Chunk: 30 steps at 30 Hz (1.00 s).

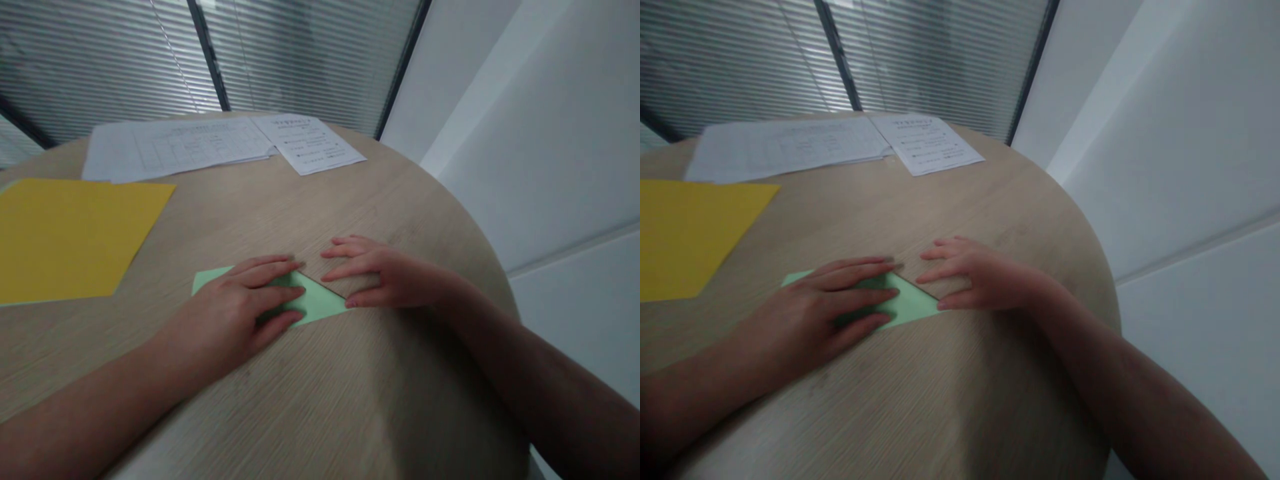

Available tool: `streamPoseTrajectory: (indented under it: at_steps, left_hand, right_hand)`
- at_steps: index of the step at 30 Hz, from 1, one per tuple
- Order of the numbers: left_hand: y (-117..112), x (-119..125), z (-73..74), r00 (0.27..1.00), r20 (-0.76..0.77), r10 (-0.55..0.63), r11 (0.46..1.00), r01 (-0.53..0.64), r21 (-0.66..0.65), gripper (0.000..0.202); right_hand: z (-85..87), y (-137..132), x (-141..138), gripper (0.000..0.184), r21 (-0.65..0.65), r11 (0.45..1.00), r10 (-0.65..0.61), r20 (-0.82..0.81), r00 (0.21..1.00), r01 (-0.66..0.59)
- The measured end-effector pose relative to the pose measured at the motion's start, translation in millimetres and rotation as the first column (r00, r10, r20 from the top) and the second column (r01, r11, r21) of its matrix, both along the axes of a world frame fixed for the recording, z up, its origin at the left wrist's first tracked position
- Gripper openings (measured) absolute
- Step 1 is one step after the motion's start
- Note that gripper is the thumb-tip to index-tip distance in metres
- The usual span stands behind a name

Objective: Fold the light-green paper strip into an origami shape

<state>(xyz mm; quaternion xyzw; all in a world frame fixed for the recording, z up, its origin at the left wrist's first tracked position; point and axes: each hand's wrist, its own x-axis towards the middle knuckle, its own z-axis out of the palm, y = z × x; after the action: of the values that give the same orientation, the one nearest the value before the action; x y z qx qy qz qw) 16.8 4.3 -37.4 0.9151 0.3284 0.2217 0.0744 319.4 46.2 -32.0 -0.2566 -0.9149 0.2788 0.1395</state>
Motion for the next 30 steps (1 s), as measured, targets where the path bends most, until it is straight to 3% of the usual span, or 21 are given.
streamPoseTrajectory:
  at_steps: [14, 17, 23, 30]
  left_hand:
    - [0, 0, -0.3, 1.000, -0.028, -0.010, 1.000, 0.010, 0.025, 0.026]
    - [-1, 0, 0.2, 1.000, -0.029, -0.012, 1.000, 0.013, 0.029, 0.026]
    - [-1, 1, 0.3, 0.999, -0.029, -0.025, 0.998, 0.027, 0.050, 0.025]
    - [-1, 1, -0.3, 0.999, -0.025, -0.036, 0.998, 0.038, 0.054, 0.024]
  right_hand:
    - [4.5, -1, 0, 0.045, -0.004, 1.000, 0.020, 0.054, 0.998, -0.020]
    - [6.9, -6, -7, 0.044, 0.046, 0.999, 0.007, 0.054, 0.998, -0.010]
    - [2.6, -17, -24, 0.064, 0.190, 0.977, -0.113, 0.072, 0.991, 0.098]
    - [8.2, -13, -13, 0.070, 0.069, 0.996, -0.064, 0.166, 0.984, 0.053]
